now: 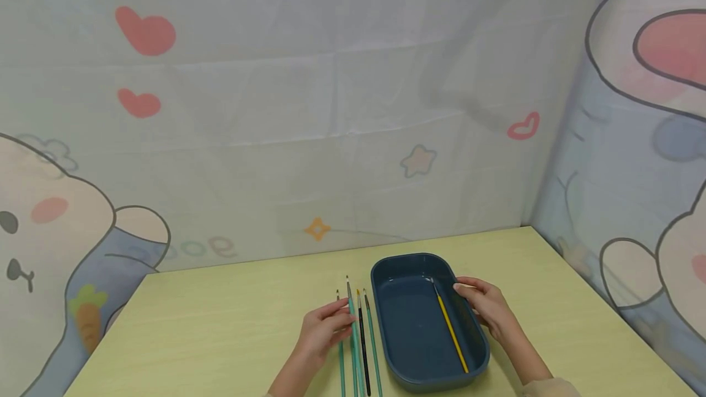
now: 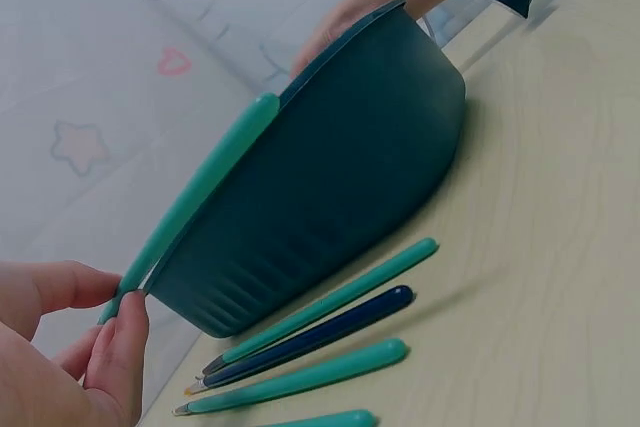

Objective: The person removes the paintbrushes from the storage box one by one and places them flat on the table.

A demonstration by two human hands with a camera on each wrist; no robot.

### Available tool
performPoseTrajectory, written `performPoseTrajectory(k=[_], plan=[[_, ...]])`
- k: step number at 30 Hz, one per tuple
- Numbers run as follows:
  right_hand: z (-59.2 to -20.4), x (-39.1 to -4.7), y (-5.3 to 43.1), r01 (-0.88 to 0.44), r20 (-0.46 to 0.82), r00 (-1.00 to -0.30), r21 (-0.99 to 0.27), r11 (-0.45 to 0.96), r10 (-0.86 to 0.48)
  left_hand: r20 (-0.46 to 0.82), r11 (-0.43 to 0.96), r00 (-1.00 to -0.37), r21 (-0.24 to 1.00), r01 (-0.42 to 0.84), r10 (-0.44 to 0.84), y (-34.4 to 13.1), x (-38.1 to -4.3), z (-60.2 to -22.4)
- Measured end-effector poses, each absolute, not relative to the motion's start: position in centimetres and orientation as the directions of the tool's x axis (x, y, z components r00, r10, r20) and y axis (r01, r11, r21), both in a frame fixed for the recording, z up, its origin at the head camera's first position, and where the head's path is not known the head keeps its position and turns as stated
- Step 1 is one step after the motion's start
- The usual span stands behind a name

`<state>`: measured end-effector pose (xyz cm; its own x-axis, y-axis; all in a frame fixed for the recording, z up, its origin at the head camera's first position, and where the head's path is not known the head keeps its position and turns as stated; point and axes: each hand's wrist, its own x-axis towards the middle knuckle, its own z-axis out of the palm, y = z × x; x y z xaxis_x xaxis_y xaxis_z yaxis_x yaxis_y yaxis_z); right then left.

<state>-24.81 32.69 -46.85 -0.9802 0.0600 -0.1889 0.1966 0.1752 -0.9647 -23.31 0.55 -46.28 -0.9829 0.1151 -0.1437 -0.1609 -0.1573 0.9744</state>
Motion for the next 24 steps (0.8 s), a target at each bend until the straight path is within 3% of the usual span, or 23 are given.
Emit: performPoseTrajectory(k=[24], plan=[[-46.8, -24.8, 32.6, 0.199, -0.19, -0.98, -0.96, 0.195, 0.066, -0.155, -0.108, -0.987, 0.981, -0.159, 0.045, -2.7, -23.9, -47.5]])
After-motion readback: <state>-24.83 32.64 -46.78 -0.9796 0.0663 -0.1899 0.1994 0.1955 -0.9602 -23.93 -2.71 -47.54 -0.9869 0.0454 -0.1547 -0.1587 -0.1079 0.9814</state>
